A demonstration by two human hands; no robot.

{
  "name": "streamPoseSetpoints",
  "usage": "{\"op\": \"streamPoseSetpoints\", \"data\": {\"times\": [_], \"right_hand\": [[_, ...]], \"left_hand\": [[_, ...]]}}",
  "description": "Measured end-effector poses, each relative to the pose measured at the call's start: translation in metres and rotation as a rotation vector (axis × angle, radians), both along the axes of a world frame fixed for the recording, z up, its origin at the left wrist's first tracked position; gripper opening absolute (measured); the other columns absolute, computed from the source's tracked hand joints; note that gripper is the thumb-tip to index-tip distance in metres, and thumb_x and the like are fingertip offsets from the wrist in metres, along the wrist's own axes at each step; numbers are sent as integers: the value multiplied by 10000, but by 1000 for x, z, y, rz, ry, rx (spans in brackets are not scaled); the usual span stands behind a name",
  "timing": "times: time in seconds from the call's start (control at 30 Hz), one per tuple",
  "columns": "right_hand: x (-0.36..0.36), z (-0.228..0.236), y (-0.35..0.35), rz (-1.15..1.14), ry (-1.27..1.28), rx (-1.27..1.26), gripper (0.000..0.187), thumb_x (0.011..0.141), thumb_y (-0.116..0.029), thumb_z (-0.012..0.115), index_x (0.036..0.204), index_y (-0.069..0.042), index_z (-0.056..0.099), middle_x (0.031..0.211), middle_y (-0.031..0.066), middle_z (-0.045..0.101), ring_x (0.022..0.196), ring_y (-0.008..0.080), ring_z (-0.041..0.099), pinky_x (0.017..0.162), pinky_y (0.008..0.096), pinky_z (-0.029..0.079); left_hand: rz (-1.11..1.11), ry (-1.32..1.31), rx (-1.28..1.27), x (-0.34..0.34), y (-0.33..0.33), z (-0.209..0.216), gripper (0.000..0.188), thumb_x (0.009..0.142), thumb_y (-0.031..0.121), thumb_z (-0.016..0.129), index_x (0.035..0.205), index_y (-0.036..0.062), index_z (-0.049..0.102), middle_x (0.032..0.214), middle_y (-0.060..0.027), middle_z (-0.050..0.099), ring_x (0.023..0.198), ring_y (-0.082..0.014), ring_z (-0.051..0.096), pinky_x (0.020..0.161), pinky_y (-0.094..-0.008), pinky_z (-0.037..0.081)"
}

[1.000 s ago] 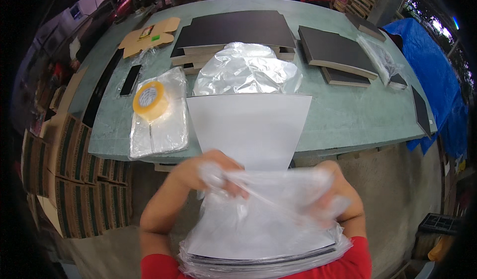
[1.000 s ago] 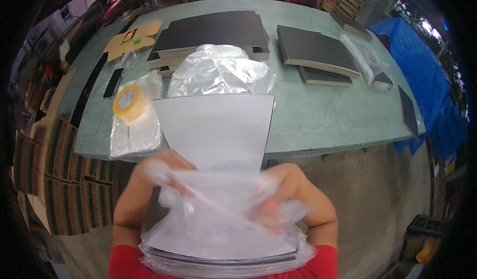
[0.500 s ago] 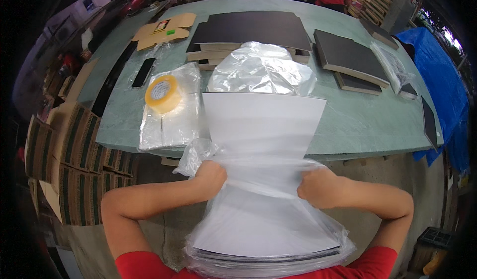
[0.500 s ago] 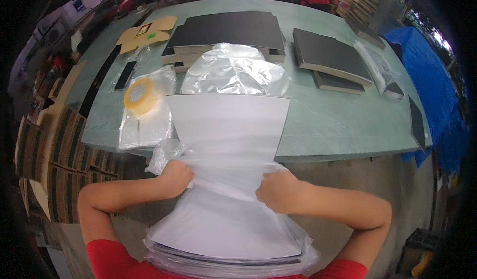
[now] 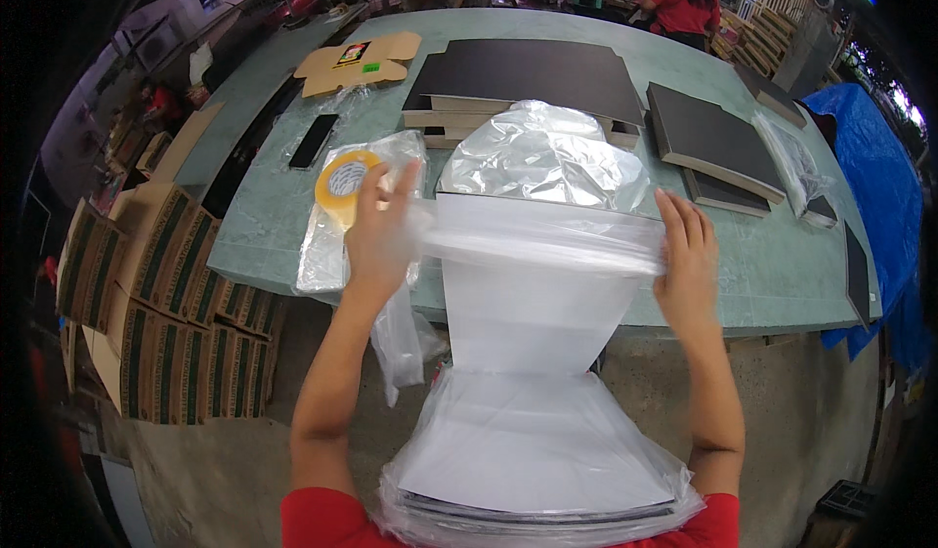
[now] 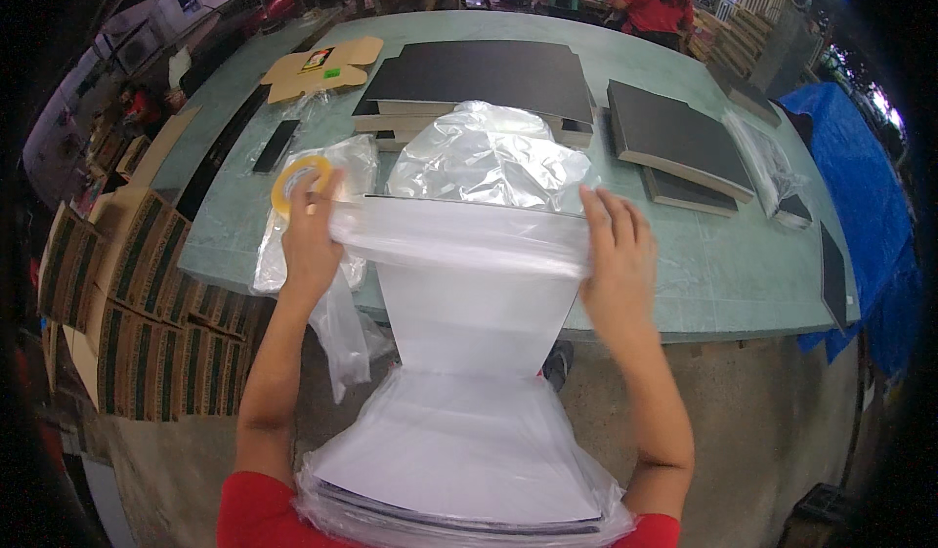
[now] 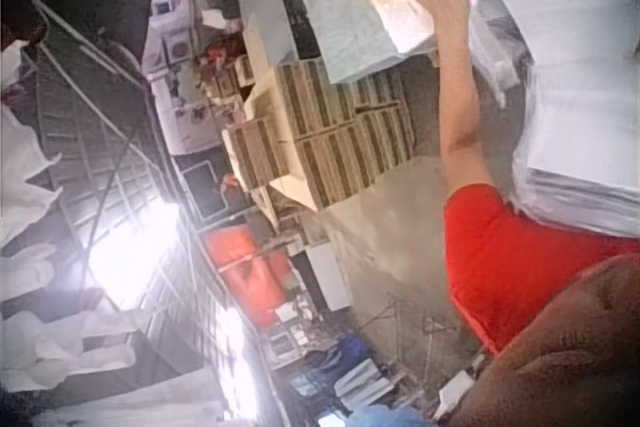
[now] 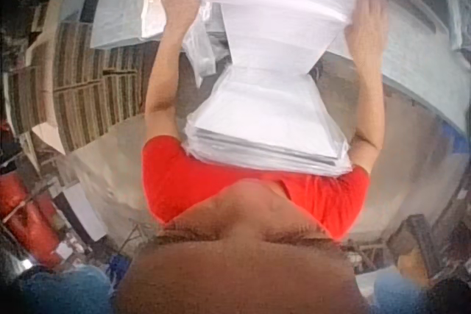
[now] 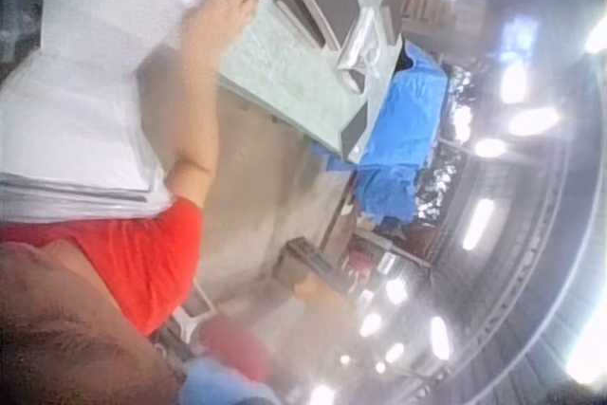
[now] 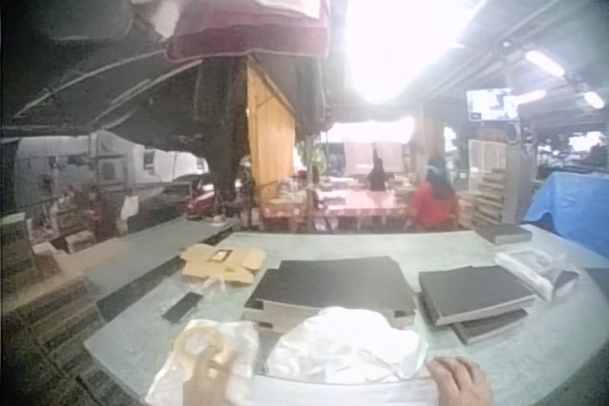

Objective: The person wraps individual black folders in protective plastic film by sliding the plastic around the edges and pressing it down by hand.

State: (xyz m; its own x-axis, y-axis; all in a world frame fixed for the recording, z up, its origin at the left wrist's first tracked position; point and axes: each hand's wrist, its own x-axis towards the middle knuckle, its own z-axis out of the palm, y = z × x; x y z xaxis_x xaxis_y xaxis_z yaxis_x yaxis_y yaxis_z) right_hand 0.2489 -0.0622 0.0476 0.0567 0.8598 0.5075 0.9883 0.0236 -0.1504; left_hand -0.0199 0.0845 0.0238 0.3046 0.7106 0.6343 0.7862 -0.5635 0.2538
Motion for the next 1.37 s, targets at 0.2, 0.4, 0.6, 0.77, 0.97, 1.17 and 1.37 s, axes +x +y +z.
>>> {"op": "streamPoseSetpoints", "data": {"times": [0.2,0.4,0.6,0.77,0.97,1.17,1.37], "right_hand": [[11,-2,-38,69,375,18,546,526,174,455,1002,-60,584,1004,123,503,893,231,508,729,261,406],[41,-3,-67,372,1465,-309,250,612,101,560,840,7,605,746,74,593,674,130,566,606,216,446],[29,-186,-99,84,1948,-816,203,625,38,474,811,-6,542,740,39,551,674,102,523,573,221,408],[14,-340,-100,-448,1336,-534,138,629,22,442,720,-32,531,670,38,534,627,162,498,574,259,386],[19,-124,-80,-83,1289,-490,128,776,-84,484,807,-12,586,787,129,612,752,235,580,667,345,446],[-43,-65,-81,1575,1052,-952,450,857,-344,417,1183,-33,434,1243,220,351,1170,326,320,969,423,223],[-17,-215,-70,362,827,-1345,567,824,-484,396,1267,-135,335,1346,153,211,1251,329,155,1023,409,105]], "left_hand": [[-283,75,-72,-18,-31,11,626,532,-122,515,1090,160,541,1070,-110,471,895,-249,500,688,-302,453],[-868,-479,-866,-56,-25,15,366,592,-42,625,951,-1,573,799,-98,595,654,-138,554,606,-255,445],[-602,-825,-1890,-81,-70,-144,314,702,137,647,963,16,520,785,-45,572,699,-117,535,635,-232,423],[-84,-611,-1836,-63,-80,-248,195,711,141,642,849,30,560,753,-27,568,692,-109,527,633,-251,417],[-348,-266,-1330,-53,-75,-80,329,700,259,637,907,15,563,708,-86,577,642,-187,566,612,-292,439],[-1482,246,-1452,-16,-129,-9,220,805,190,443,962,62,528,908,-106,497,874,-252,503,710,-326,418],[-375,483,-1278,-12,-101,-222,244,779,219,474,972,77,520,1035,-184,532,1031,-283,480,815,-396,383]]}}
